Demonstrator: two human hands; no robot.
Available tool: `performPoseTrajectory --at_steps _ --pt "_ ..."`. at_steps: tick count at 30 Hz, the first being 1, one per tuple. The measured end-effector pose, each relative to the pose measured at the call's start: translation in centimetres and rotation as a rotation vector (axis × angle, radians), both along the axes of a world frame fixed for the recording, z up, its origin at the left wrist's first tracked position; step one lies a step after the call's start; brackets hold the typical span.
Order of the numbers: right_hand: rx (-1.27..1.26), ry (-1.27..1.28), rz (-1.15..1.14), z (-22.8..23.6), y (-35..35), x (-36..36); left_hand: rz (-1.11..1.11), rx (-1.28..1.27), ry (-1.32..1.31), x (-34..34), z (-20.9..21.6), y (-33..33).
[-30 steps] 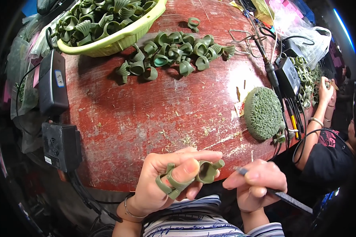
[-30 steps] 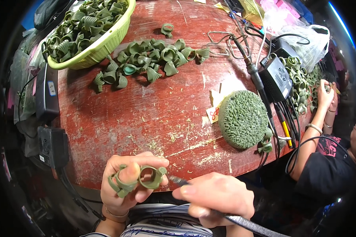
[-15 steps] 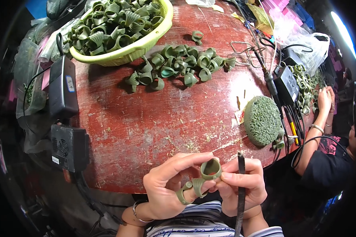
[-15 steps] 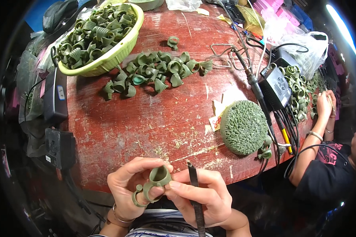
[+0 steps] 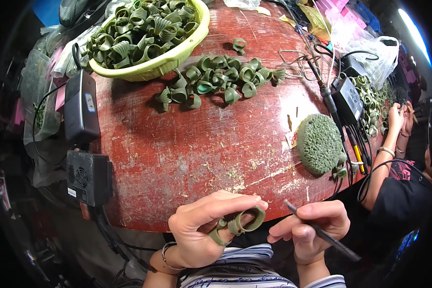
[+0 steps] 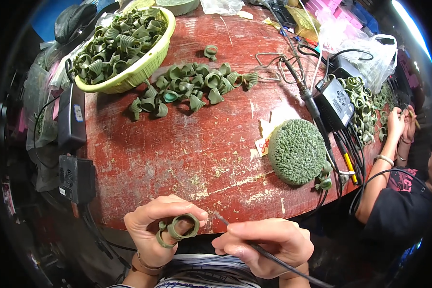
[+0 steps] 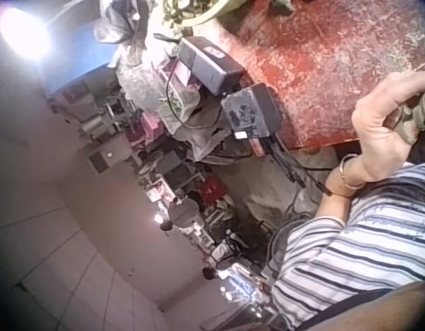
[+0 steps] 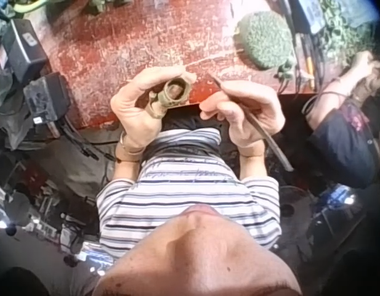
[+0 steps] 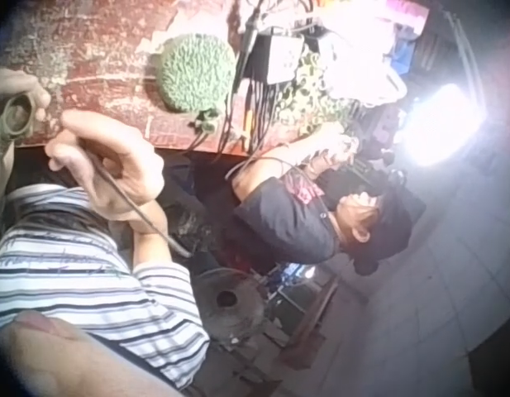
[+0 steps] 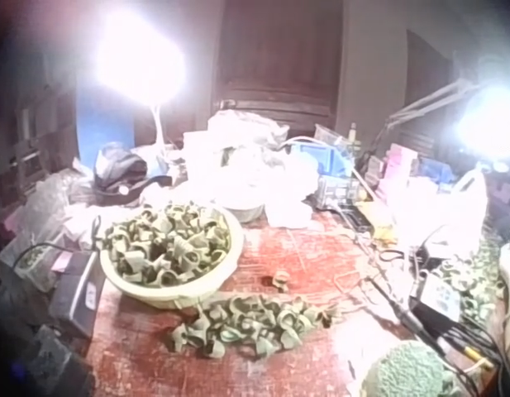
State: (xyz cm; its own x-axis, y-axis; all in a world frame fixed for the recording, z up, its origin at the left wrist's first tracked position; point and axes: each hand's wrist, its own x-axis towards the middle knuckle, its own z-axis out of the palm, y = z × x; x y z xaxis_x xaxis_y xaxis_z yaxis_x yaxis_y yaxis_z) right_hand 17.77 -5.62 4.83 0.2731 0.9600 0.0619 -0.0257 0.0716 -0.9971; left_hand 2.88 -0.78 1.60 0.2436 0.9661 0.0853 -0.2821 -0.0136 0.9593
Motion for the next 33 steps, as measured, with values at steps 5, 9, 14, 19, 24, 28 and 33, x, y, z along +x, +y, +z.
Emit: performPoseTrajectory --at_steps 5,9,14,19,24,28,33 --pt "0.094 0.021 0.093 0.2 0.8 0.5 -0.006 0.038 0.1 -0.4 0.6 0.2" --pt "0.05 0.128 0.091 0.2 1.4 0.6 -0.225 -0.093 -0.029 -0.9 0.0 1.0" --pt "-0.057 0.089 0.108 0.4 1.6 0.5 -0.435 -0.247 -0.115 -2.0 0.0 1.6" --pt "0.124 -0.003 0.221 -0.6 3.0 0.5 -0.493 -0.308 -0.173 -2.5 -0.4 2.0" --pt "0.083 -0.092 0.163 0.4 3.0 0.9 -0.496 -0.265 -0.181 -2.1 -0.7 2.4" --pt "0.095 -0.232 0.14 -0.1 5.7 0.6 -0.375 -0.447 -0.31 -2.8 -1.6 2.3" --pt "0.175 -0.779 0.087 -1.1 12.0 0.9 -0.177 -0.472 -0.39 -1.3 -0.5 2.6"
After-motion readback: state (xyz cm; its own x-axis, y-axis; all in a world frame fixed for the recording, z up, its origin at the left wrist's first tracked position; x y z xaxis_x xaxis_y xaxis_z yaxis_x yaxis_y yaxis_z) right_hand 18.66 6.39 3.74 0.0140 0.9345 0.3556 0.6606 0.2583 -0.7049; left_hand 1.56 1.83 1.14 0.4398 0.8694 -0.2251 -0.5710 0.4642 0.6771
